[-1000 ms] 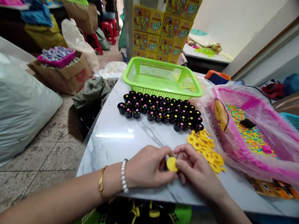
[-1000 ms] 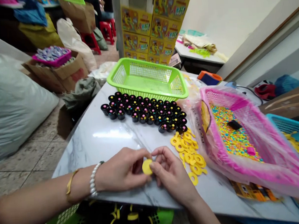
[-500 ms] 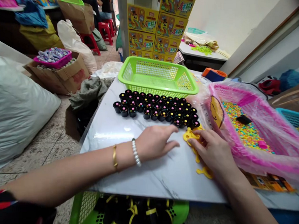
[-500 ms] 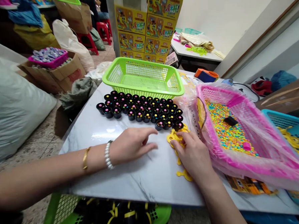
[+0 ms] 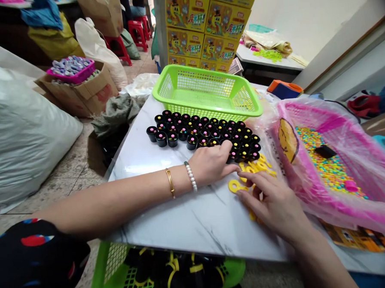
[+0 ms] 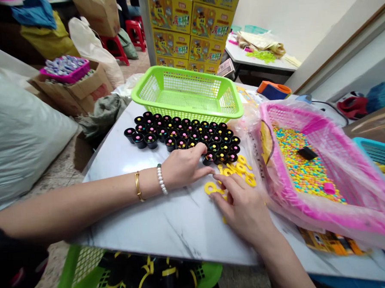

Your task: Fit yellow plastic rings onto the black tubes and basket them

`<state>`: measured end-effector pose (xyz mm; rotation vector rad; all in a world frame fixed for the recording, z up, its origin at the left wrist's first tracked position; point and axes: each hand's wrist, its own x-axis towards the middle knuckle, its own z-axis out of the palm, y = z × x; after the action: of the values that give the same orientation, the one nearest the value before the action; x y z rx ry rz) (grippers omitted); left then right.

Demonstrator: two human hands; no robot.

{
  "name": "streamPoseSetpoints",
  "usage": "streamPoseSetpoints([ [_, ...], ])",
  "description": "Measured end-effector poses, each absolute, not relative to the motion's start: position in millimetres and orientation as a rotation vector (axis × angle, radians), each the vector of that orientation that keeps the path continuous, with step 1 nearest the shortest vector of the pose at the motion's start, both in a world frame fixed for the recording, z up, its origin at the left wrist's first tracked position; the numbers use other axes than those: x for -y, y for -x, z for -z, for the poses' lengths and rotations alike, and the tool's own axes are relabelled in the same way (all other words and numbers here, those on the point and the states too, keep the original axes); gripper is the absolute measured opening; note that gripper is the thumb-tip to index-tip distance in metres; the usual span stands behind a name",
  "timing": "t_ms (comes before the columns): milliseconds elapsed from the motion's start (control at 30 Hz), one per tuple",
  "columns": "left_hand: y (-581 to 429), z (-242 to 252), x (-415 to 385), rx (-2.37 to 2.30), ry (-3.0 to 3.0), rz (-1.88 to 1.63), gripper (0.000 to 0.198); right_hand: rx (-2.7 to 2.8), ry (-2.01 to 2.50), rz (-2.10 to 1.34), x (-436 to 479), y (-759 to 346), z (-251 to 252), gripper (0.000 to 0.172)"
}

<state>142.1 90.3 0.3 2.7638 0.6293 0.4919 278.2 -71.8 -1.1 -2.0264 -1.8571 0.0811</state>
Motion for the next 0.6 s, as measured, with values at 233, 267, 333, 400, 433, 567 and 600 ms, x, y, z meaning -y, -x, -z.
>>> streamPoseSetpoints([
  [233,-156.5,-1.1,-87.6,-0.744,-2.753,-0.434,0.036,1.822,2.057,-0.076,83.7,-258.6,8.7,0.014],
  [267,-155.3,-1.5,-87.2,-0.74,-2.748,-0.435,0.034,1.825,2.037,-0.092,84.5,-255.8,8.2,0.014],
  [333,-147.7,-3.1,-85.4,-0.725,-2.733,-0.429,0.032,1.831,2.024,-0.075,84.8,-251.5,6.8,0.02],
  [400,-133.2,-5.6,-82.0,-0.695,-2.704,-0.412,0.03,1.854,2.035,-0.038,82.9,-248.3,6.2,0.026],
  [433,-124.0,-6.9,-80.0,-0.678,-2.681,-0.403,0.029,1.87,2.033,-0.032,81.2,-246.9,6.4,0.024],
  [567,-87.7,-9.1,-72.2,-0.625,-2.55,-0.447,0.024,1.898,1.882,-0.145,70.4,-243.9,7.5,0.002],
  [600,-81.9,-8.2,-70.7,-0.609,-2.506,-0.482,0.023,1.884,1.844,-0.184,67.2,-244.6,6.8,0.003],
])
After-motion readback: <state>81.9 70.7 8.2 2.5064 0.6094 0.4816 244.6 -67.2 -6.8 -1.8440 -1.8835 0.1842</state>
